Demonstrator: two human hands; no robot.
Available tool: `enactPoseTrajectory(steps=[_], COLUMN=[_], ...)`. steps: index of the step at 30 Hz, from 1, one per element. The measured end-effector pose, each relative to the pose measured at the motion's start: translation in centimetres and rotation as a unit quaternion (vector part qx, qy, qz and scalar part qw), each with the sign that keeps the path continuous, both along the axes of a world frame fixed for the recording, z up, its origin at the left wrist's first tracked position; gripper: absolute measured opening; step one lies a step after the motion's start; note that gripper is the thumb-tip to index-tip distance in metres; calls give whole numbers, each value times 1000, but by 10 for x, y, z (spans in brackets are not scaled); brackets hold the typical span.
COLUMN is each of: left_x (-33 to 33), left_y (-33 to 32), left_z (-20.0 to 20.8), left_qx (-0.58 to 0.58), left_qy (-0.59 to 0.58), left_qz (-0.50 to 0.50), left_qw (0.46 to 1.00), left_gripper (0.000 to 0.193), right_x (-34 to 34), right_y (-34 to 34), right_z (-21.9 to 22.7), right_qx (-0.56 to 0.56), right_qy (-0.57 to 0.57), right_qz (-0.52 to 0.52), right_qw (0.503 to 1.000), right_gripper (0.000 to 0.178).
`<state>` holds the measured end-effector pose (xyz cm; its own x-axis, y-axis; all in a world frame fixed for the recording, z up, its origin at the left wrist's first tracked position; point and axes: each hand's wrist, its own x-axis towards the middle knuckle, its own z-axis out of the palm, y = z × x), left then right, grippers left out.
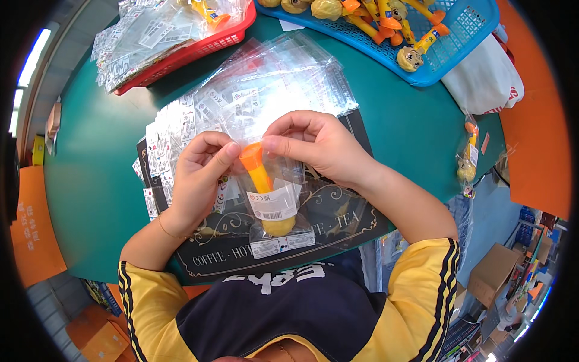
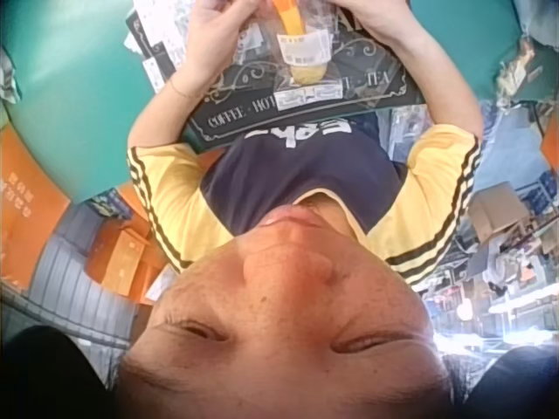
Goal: Manually packaging small toy components and labels into clear plastic bags.
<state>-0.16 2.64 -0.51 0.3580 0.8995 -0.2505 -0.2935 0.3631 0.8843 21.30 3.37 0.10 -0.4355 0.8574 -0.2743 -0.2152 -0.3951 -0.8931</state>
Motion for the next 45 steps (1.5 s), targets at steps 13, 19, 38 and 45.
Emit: enactPoseTrajectory(steps=[13,19,38,45], left_x=[-5,-4,-12,-12], left_y=[10,9,16,16], left_z=[1,7,3,-1], left_qx=[7,-18,33,90], left_qy=[15,38,-19,-35], left_qz=[14,1,-34,-50], left_qw=[1000,999,999,994], left_gripper=[17,24,12,3], right_x=[4,6,19,22], right_y=[3,4,12,13], right_z=[1,2,2,1], right_qx=[9,-8,67,101], right_qy=[-29,-26,0,-5], right_qz=[-35,-19,48,75], right_qw=[999,999,997,992], right_gripper=[14,25,17,18])
